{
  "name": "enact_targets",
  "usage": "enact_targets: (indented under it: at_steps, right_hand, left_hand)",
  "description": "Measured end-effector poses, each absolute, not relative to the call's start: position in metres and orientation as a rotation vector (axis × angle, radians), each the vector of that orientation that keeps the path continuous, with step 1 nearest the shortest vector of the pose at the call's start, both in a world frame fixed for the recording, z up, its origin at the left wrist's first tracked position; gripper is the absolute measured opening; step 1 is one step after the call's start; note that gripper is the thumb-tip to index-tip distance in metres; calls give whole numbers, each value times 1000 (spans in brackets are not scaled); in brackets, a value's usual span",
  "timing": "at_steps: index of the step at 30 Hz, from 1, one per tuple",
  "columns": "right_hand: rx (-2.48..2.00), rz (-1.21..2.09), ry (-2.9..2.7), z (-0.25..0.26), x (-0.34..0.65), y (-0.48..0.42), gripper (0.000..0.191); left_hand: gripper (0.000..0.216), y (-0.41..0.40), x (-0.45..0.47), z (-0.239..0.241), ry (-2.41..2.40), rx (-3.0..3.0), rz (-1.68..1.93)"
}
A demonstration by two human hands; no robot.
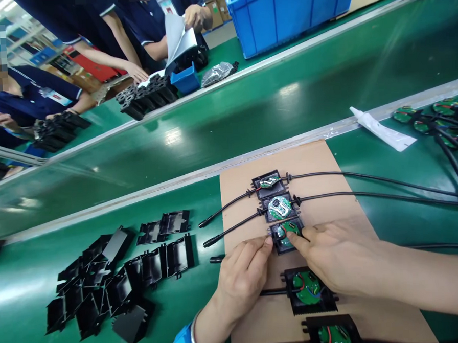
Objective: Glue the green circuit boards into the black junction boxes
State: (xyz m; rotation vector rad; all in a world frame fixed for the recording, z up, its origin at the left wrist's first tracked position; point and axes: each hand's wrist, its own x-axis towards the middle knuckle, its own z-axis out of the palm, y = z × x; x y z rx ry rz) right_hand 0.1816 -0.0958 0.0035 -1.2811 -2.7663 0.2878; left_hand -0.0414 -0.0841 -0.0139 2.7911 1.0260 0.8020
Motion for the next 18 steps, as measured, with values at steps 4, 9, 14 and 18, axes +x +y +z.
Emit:
enact_targets:
  at_steps: [4,9,14,18]
  right_hand:
    - [-1276,307,-2761,2,181,-96,40]
    - [-1269,456,-2738,3,183,-90,30]
    - [-1321,485,-2725,8,183,-90,24]
    - [-1339,502,-2740,11,180,-93,23]
  left_hand:
    - [26,-85,-42,-17,1018,2836,686]
    - [29,-87,-39,-9,921,3187,370]
    - [39,-94,-36,0,1104,3003,356]
    - [51,-104,-25,-4,1212,2890,282]
